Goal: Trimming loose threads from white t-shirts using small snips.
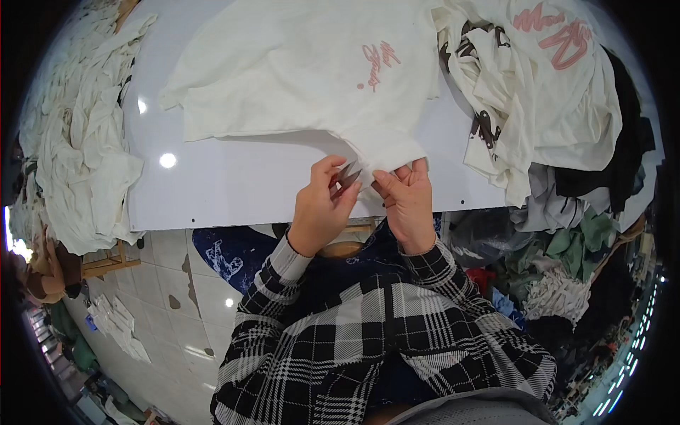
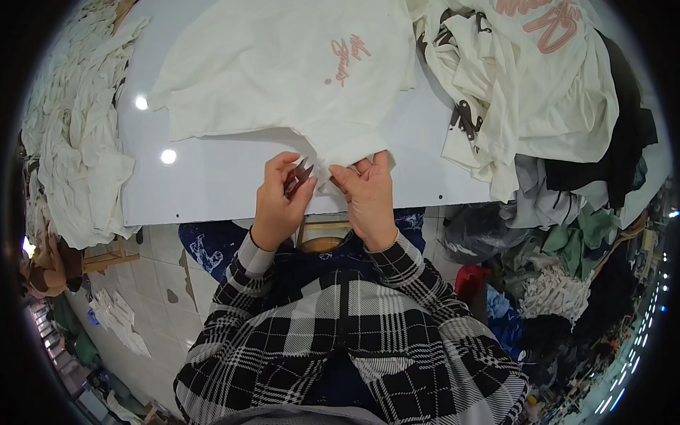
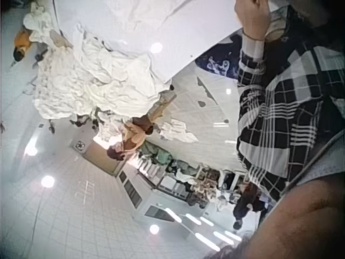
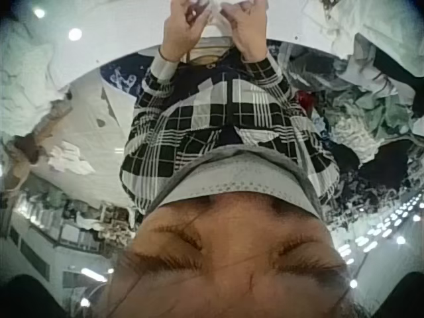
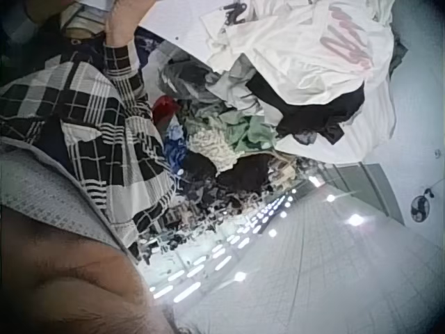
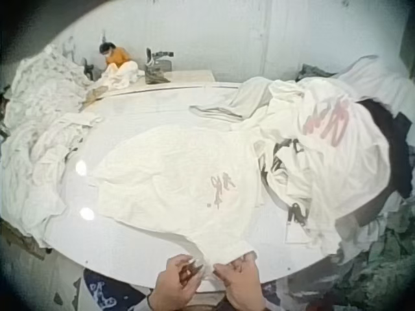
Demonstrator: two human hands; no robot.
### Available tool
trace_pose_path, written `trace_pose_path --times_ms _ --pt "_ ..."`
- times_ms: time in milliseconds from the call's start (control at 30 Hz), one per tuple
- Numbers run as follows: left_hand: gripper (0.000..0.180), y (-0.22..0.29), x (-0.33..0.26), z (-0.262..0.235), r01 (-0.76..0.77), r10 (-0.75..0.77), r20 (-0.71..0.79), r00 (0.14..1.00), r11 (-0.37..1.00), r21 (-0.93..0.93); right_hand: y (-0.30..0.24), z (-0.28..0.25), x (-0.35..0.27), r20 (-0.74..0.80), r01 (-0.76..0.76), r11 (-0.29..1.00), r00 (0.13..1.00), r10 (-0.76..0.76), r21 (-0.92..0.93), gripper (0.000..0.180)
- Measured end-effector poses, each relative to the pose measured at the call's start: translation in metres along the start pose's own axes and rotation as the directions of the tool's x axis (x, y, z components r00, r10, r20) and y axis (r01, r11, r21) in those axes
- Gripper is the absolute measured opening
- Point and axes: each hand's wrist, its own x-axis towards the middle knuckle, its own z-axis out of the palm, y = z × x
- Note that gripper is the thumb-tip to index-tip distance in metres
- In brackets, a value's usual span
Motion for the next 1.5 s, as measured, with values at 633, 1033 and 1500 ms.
trace_pose_path --times_ms 633,1033,1500 --pt "0.014 -0.015 0.040 -0.013 0.145 -0.132 0.062 0.989 0.865 -0.480 -0.025 -0.016 0.069 0.530 0.402 0.684 0.848 -0.028 -0.608 0.013" --pt "0.014 -0.023 0.057 -0.024 0.348 -0.264 0.226 0.937 0.745 -0.569 -0.037 -0.012 0.086 0.545 0.474 0.481 0.839 0.008 -0.737 0.015" --pt "0.010 -0.027 0.067 -0.042 0.079 -0.052 0.082 0.995 0.919 -0.386 -0.038 0.017 0.089 0.561 0.014 0.694 0.600 0.570 -0.720 0.020"
